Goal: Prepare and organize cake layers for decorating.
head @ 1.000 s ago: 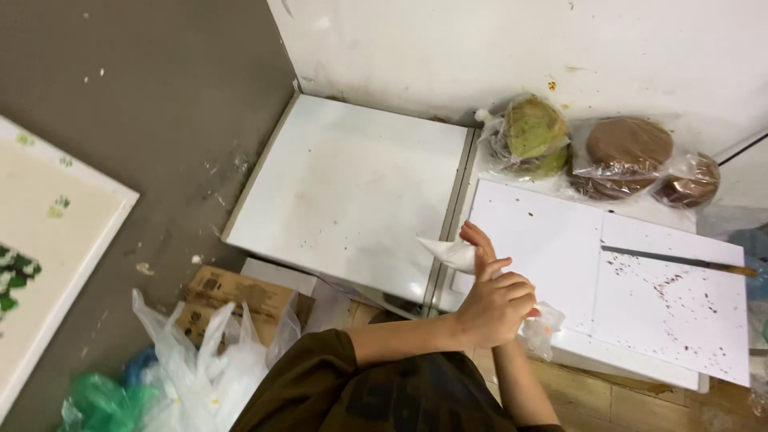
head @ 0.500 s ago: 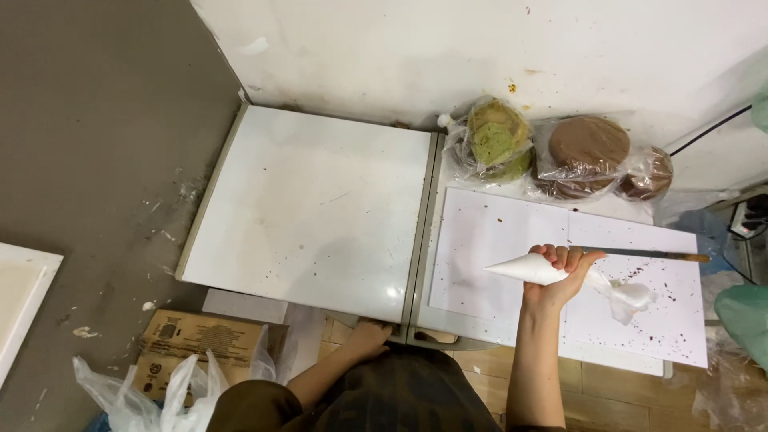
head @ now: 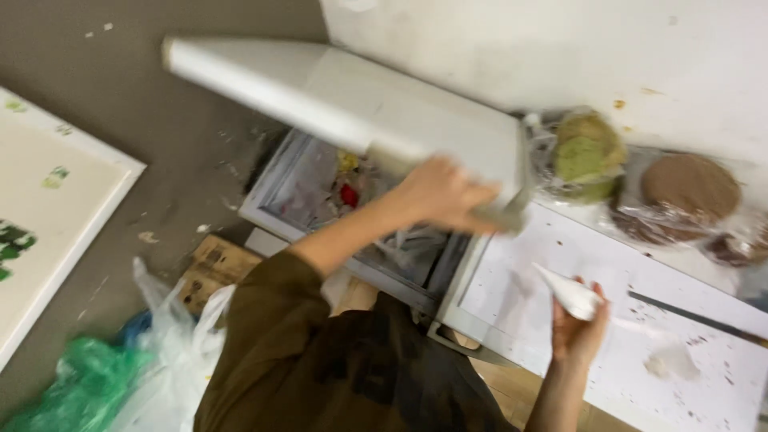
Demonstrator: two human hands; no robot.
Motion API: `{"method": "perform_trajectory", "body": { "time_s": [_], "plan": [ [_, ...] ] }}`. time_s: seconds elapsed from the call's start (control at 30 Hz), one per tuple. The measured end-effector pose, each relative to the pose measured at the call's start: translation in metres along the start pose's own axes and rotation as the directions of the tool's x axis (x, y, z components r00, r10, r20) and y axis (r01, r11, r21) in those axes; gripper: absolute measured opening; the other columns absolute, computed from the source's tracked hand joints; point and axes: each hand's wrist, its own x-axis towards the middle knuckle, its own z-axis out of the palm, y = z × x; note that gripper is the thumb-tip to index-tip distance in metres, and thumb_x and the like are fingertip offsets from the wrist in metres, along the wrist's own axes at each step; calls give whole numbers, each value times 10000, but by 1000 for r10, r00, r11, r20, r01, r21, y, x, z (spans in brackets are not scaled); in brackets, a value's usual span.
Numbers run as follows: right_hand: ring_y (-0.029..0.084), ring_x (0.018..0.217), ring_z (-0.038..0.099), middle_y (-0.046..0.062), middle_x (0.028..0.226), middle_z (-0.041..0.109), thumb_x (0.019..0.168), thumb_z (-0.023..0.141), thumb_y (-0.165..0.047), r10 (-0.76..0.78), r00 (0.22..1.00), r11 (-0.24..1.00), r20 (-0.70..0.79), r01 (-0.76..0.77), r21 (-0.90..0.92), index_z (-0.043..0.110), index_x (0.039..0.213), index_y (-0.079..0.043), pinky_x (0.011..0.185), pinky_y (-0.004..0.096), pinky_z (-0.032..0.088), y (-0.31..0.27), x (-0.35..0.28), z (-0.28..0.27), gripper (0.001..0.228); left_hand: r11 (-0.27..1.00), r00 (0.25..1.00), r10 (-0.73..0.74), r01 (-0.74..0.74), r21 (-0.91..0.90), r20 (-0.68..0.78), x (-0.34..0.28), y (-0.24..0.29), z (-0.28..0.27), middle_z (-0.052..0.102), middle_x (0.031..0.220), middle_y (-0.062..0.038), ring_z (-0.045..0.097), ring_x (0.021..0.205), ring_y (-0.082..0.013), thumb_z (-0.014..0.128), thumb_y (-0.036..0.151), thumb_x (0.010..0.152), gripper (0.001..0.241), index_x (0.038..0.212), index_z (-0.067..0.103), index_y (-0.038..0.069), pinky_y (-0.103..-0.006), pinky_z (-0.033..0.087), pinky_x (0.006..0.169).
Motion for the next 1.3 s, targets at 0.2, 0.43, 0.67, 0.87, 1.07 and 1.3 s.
{"method": "perform_trajectory", "body": {
  "time_s": [0.2, 0.43, 0.67, 0.87, 1.07, 1.3],
  "plan": [
    [398, 1274, 590, 288, 1385, 561, 1020, 596, -279, 590, 796, 764, 136, -495, -413, 436, 1456, 48, 1075, 465, 535, 149, 30, 69, 568, 968, 988, -145, 131, -214, -52, 118, -72, -56, 646, 505, -25, 630, 407, -209, 782, 786, 728, 671, 810, 696, 126, -387, 478, 391],
    [325, 1325, 559, 159, 1538, 414, 969, 585, -200, 645, 712, 719, 279, -441, -537, 135, 1580, -107, 1092, 434, 477, 223, 6, 193, 765, 967, 985, -81, 40, -253, -152, 122, -84, -45, 672, 532, -26, 679, 481, -234, 849, 775, 722, 664, 768, 681, 134, -382, 511, 445],
    [264, 1292, 601, 175, 1425, 589, 1050, 494, -206, 412, 879, 759, 240, -185, -625, 456, 1490, 5, 1104, 406, 499, 128, -36, 109, 489, 896, 995, -28, 67, -438, 95, 84, -54, -25, 748, 741, 0, 630, 475, -70, 775, 685, 810, 561, 992, 728, 156, -251, 464, 412],
    [252, 1120, 675, 169, 1219, 688, 1070, 537, -206, 37, 968, 838, -250, -166, -520, 564, 1349, 32, 1019, 409, 563, 60, -103, -49, 368, 868, 920, -67, 245, -433, 386, -3, 16, -52, 644, 614, 21, 525, 475, -93, 655, 776, 798, 605, 865, 695, 176, -287, 389, 475],
    [227, 1004, 676, 141, 1118, 696, 1077, 565, -198, -137, 897, 925, -419, -35, -378, 609, 1261, 13, 943, 404, 573, 42, -169, -128, 284, 829, 645, 19, 417, -374, 764, -153, 115, 92, 648, 796, -48, 584, 672, -167, 659, 765, 810, 710, 998, 652, 80, -302, 478, 560],
    [188, 995, 720, 104, 1091, 757, 1001, 569, -154, -143, 980, 777, -138, 25, -629, 682, 1186, -12, 932, 353, 580, 27, -280, -140, 259, 896, 361, -198, 443, 19, 911, -295, 159, 274, 738, 1079, -180, 712, 997, -349, 726, 599, 835, 647, 1152, 671, 38, -483, 583, 846]
  ]
}}
